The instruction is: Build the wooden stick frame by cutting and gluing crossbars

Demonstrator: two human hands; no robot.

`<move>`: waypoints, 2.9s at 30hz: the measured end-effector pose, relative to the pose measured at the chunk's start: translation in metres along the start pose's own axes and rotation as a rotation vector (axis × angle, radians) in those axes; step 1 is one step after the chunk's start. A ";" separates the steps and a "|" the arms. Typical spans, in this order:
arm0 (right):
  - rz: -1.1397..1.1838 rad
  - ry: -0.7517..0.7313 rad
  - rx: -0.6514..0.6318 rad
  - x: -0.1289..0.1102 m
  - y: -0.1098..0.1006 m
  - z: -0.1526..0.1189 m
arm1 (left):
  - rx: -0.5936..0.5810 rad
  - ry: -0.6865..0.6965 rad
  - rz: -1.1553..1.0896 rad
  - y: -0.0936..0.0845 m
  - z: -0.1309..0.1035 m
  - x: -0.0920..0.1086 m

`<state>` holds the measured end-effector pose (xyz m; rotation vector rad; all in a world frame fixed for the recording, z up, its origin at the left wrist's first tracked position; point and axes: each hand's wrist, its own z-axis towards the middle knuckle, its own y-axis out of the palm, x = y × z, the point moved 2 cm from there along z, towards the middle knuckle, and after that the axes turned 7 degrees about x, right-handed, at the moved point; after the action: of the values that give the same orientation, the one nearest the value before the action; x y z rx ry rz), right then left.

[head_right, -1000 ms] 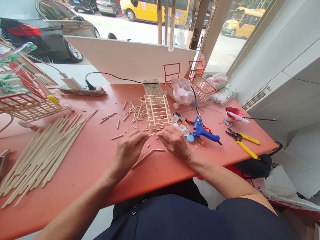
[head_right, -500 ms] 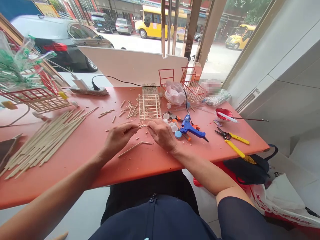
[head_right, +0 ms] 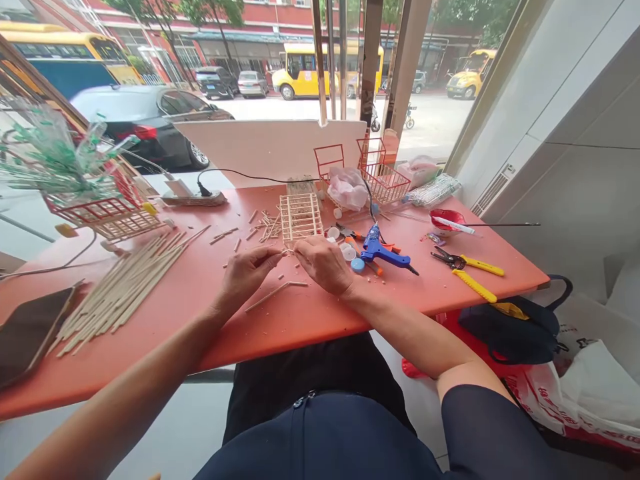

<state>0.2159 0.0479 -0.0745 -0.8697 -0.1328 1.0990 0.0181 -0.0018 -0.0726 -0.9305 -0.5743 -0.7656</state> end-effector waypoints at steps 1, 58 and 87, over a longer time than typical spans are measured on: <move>-0.001 -0.005 -0.004 0.000 0.000 0.000 | 0.000 -0.002 0.001 0.000 0.000 0.000; 0.000 0.005 -0.020 0.007 0.003 0.008 | 0.043 0.094 0.093 0.005 0.003 -0.002; -0.022 -0.021 -0.027 0.006 0.005 0.007 | 0.047 0.098 0.101 0.006 0.002 -0.001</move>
<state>0.2117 0.0578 -0.0752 -0.8788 -0.1746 1.0885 0.0219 0.0023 -0.0747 -0.8670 -0.4542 -0.7002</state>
